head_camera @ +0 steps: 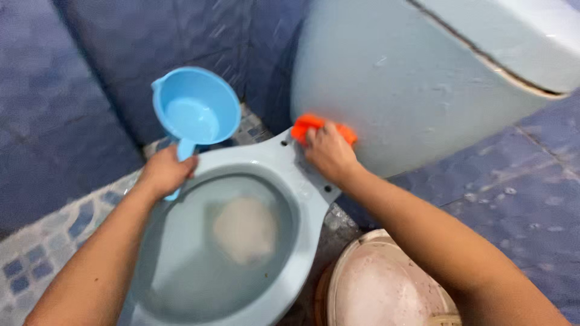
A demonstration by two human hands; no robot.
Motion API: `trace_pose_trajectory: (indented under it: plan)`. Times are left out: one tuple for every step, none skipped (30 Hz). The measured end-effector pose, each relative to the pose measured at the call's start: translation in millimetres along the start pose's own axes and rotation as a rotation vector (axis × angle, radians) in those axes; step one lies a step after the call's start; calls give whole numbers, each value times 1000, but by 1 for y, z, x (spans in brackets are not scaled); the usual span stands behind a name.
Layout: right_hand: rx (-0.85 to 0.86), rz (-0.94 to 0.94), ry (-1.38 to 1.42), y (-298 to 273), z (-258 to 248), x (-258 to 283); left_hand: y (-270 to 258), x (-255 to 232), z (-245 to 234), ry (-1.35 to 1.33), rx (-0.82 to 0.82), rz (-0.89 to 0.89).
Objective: The person scrubs the blue tiled walls and the toilet using a red sponge and soapy water from a blue plastic jug. They wipe the wall tiles, the toilet tank, and the rim of the bowl, repeatedly dipping the sponge into the jug to apply the cleaning solution.
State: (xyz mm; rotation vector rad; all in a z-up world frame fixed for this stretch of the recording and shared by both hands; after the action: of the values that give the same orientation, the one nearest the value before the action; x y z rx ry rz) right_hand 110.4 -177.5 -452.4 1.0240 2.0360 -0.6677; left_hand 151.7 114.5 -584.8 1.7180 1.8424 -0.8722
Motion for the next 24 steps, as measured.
trace_pose_trajectory:
  plan:
    - [-48,31,14,-8,-6,-7,-2,1,-7,-38,-20,-13]
    - [-97,62,28,-14,-14,-17,-1,2,-12,-76,-40,-26]
    - [-365,250,-137,-22,-41,-47,0,3,-21,-56,-123,-12]
    - [-628,444,-308,-33,-65,-82,2,4,-28,-37,-207,4]
    - [-665,512,-137,-33,-64,-117,1,6,-30,-18,-286,13]
    - [-701,580,33,-38,-59,-140,0,8,-24,2,-293,17]
    - [-684,625,-27,-37,-56,-129,1,10,-23,20,-308,23]
    - [-667,669,-87,-32,-52,-109,1,11,-24,39,-323,30]
    - [-653,715,-160,-30,-49,-95,2,10,-24,80,-316,21]
    - [-456,617,-204,-29,-35,-59,0,9,-23,121,-310,12]
    - [157,143,-137,-19,24,-11,-2,5,-20,159,-297,10]
    - [93,47,2,-23,20,11,-6,4,-20,174,-272,12]
    - [-69,113,67,-28,9,-5,-9,-1,-22,178,-255,14]
    - [-234,177,128,-37,-5,-22,-11,-8,-22,183,-238,15]
    - [-409,232,196,-43,-22,-35,-14,-12,-26,185,-229,21]
    - [-462,335,82,-43,-30,-63,-16,-16,-28,187,-220,27]
    - [-517,429,-26,-37,-39,-92,-20,-18,-28,190,-211,22]
    - [-520,531,-4,-31,-43,-108,-21,-22,-26,187,-207,24]
    - [-522,630,25,-25,-45,-117,-23,-22,-26,186,-202,21]
    - [-524,730,54,-24,-44,-123,-24,-20,-27,186,-197,19]
    - [-473,699,145,-26,-37,-102,-25,-19,-28,193,-203,29]
    - [-422,667,235,-32,-30,-72,-25,-18,-28,201,-209,40]
    - [-395,616,243,-45,-28,-49,-23,-20,-27,207,-214,56]
    - [-368,565,251,-67,-27,-30,-24,-18,-27,214,-212,67]
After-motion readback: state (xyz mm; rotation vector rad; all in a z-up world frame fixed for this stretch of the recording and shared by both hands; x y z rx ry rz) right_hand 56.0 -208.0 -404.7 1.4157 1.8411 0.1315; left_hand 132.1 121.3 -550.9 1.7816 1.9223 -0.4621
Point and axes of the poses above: each hand's wrist, its own y-axis towards the middle knuckle, its own z-axis out of the palm, x = y × z, the point moved 9 cm from there along y, towards the middle knuckle
